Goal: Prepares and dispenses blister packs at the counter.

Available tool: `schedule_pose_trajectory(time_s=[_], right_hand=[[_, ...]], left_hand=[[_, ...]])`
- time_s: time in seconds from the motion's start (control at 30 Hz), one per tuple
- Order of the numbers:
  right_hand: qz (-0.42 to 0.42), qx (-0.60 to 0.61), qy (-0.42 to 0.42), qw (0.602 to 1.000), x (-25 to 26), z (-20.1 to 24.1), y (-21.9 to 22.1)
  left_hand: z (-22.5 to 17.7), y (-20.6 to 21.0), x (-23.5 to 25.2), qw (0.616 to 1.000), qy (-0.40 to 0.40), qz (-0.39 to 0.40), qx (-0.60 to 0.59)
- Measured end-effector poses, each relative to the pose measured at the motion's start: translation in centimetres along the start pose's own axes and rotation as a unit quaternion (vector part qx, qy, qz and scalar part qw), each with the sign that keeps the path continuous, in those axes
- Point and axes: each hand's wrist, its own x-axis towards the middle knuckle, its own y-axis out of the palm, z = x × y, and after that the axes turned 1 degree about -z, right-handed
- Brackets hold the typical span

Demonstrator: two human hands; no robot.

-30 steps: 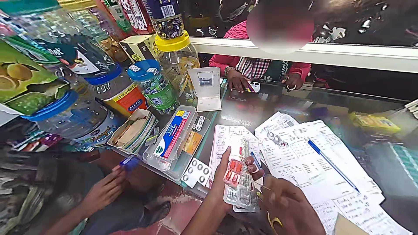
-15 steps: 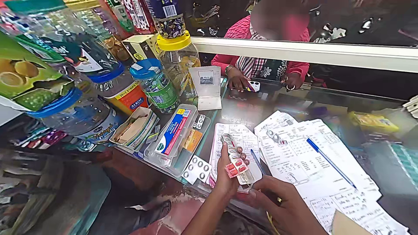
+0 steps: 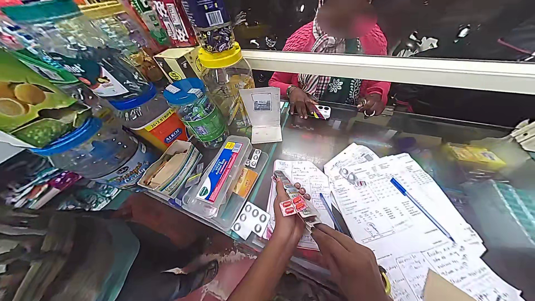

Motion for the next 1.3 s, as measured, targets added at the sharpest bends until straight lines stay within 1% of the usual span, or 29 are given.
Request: schedule_pose_trajectory(time_s=[0.07, 0.13, 0.23, 0.3, 0.37, 0.43, 0.5, 0.53, 0.57, 0.6, 0.63, 0.67, 0.73, 0.77, 0.8, 0.87, 0.93, 1.0, 1.03, 1.07, 1.1, 1.13, 1.17, 1.2, 1.23, 1.27, 1.3], right_hand=[[0.009, 0.018, 0.021, 1.0, -0.1, 0.4, -0.4], [0.036, 0.046, 0.048, 0.997, 0.2, 1.1, -1.9], [0.042, 0.095, 0.106, 0.989, 2.1, 1.5, -4.2], [0.037, 0.1, 0.133, 0.985, 3.7, 0.2, -3.6], [0.078, 0.134, 0.161, 0.975, 4.8, -1.3, -2.1], [0.128, 0.207, 0.207, 0.948, 5.8, -1.7, -1.5], [0.177, 0.315, 0.276, 0.891, 6.8, -1.6, -2.0], [0.202, 0.363, 0.306, 0.857, 7.2, -1.6, -2.3], [0.215, 0.398, 0.325, 0.831, 7.3, -1.5, -2.5], [0.208, 0.421, 0.327, 0.82, 7.3, -1.4, -2.5], [0.188, 0.429, 0.313, 0.826, 7.1, -1.3, -2.5], [0.157, 0.41, 0.282, 0.853, 6.9, -1.0, -2.5], [0.072, 0.295, 0.18, 0.936, 6.4, -0.2, -2.5], [0.029, 0.225, 0.118, 0.967, 6.4, 0.2, -2.5], [-0.01, 0.156, 0.059, 0.986, 6.4, 0.6, -2.5], [-0.067, 0.035, -0.057, 0.996, 6.7, 1.7, -2.9], [-0.074, -0.041, -0.158, 0.984, 7.3, 3.4, -4.6], [-0.037, -0.075, -0.218, 0.972, 7.7, 4.7, -6.6], [-0.031, -0.078, -0.219, 0.972, 7.6, 4.8, -7.0], [-0.036, -0.071, -0.197, 0.977, 7.4, 4.4, -7.1], [-0.041, -0.047, -0.154, 0.986, 7.0, 3.6, -6.8], [-0.049, -0.01, -0.093, 0.994, 6.6, 2.6, -6.3], [-0.062, 0.041, -0.031, 0.997, 6.2, 1.5, -5.6], [-0.065, 0.098, 0.025, 0.993, 5.7, 0.4, -4.9], [-0.07, 0.16, 0.08, 0.981, 5.2, -0.5, -4.3], [-0.07, 0.223, 0.133, 0.963, 4.7, -1.1, -3.8], [-0.068, 0.281, 0.184, 0.94, 4.5, -1.5, -3.6]], left_hand=[[0.0, 0.1, 0.0, 1.0, -0.002, 0.012, -0.004], [-0.1, -0.1, 0.1, 1.0, -0.005, 0.026, -0.002], [0.1, -0.3, 0.1, 0.999, 0.012, 0.048, 0.022], [0.7, -0.1, -0.2, 0.996, 0.047, 0.048, 0.061], [1.3, 0.2, -0.6, 0.988, 0.096, 0.06, 0.109], [1.3, -0.1, -0.6, 0.975, 0.144, 0.078, 0.149], [0.9, -0.7, -0.3, 0.959, 0.188, 0.095, 0.19], [0.7, -0.9, -0.3, 0.951, 0.204, 0.093, 0.214], [0.6, -1.1, -0.3, 0.944, 0.216, 0.086, 0.235], [0.4, -1.2, -0.4, 0.936, 0.226, 0.076, 0.257], [0.2, -1.1, -0.4, 0.929, 0.236, 0.064, 0.277], [0.0, -0.9, -0.5, 0.923, 0.244, 0.051, 0.293], [-0.3, -0.5, -0.5, 0.919, 0.255, 0.023, 0.301], [-0.4, -0.4, -0.5, 0.921, 0.256, 0.012, 0.293], [-0.5, -0.2, -0.6, 0.924, 0.254, 0.004, 0.285], [-0.7, 0.3, -0.6, 0.928, 0.256, -0.009, 0.272], [-1.2, 0.8, -0.8, 0.931, 0.245, -0.027, 0.269], [-1.8, 1.2, -1.3, 0.929, 0.234, -0.034, 0.285], [-2.0, 1.2, -1.4, 0.92, 0.245, -0.02, 0.306], [-2.3, 1.0, -1.2, 0.901, 0.264, 0.012, 0.345], [-2.8, 0.6, -0.9, 0.865, 0.283, 0.057, 0.409], [-3.2, 0.3, -0.2, 0.803, 0.307, 0.089, 0.502], [-3.5, 0.3, 0.5, 0.719, 0.329, 0.1, 0.604], [-3.5, 0.5, 1.2, 0.633, 0.338, 0.094, 0.69], [-3.3, 0.8, 1.9, 0.563, 0.321, 0.081, 0.757], [-3.2, 1.3, 2.4, 0.507, 0.276, 0.067, 0.814], [-3.1, 1.7, 2.9, 0.464, 0.235, 0.054, 0.853]])
